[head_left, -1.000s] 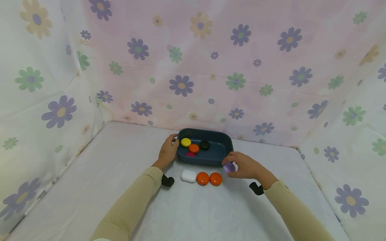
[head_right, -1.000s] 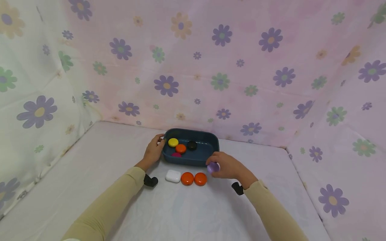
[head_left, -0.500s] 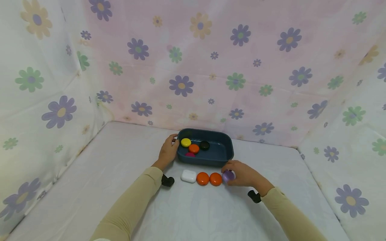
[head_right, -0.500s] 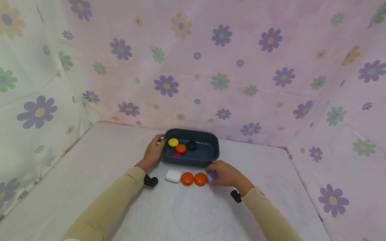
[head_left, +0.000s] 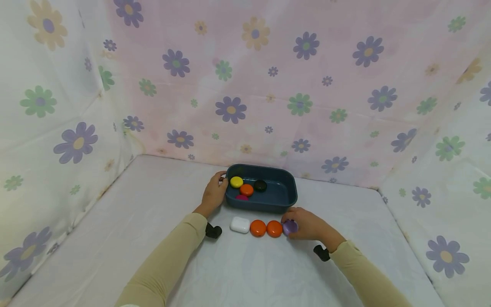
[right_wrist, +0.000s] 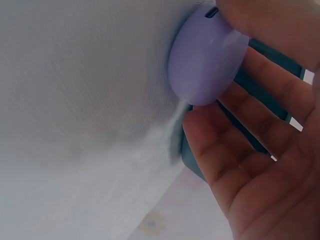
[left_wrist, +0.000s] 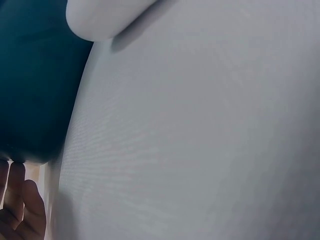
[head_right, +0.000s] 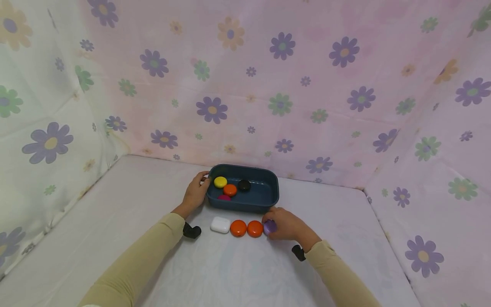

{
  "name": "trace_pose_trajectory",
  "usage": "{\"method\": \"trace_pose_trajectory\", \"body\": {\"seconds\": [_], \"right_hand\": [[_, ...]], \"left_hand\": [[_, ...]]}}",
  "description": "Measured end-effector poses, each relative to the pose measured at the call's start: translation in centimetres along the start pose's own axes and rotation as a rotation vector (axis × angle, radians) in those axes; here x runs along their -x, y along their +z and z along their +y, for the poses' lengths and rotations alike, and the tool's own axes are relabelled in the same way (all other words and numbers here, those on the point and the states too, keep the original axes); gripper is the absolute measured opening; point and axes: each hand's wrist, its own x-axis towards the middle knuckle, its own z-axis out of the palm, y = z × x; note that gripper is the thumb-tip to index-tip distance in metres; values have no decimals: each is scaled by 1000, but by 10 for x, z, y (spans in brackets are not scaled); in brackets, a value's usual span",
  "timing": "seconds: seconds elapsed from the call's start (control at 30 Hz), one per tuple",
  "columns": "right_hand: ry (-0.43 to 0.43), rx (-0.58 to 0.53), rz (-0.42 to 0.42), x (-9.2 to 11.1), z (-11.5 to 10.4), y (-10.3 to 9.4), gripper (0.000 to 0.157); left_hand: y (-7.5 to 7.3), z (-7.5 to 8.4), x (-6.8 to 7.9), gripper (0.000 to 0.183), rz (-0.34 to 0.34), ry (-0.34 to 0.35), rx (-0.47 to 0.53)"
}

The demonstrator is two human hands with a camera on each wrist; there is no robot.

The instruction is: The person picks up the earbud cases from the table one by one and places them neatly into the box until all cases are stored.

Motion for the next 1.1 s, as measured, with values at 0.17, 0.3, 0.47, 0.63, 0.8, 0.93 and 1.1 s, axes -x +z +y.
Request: {"method": "trace_pose_trajectory", "body": {"seconds": [0.17, 0.3, 0.47, 0.63, 0.8, 0.93, 1.1], "right_hand": [[-3, -12, -10, 0, -1, 0, 36], [7, 3, -13, -1, -4, -2, 36], [-21, -5, -6, -3, -10, -10, 33], [-114, -57, -8, -4, -17, -24, 32], [-167, -80, -3, -9, -23, -38, 34], [-179, -80, 12, -17, -28, -48, 36], [-191, -39, 48, -31, -32, -58, 34]], "left_hand": [[0, 0, 0, 42, 1, 0, 6], [0, -1, 0, 43, 2, 11, 3], [-1, 0, 0, 43, 1, 18, 5], [-2, 1, 1, 42, -1, 10, 13], [-3, 2, 1, 42, 1, 9, 12], [-2, 2, 1, 42, 4, 11, 6], [-1, 2, 1, 42, 5, 7, -3]]}}
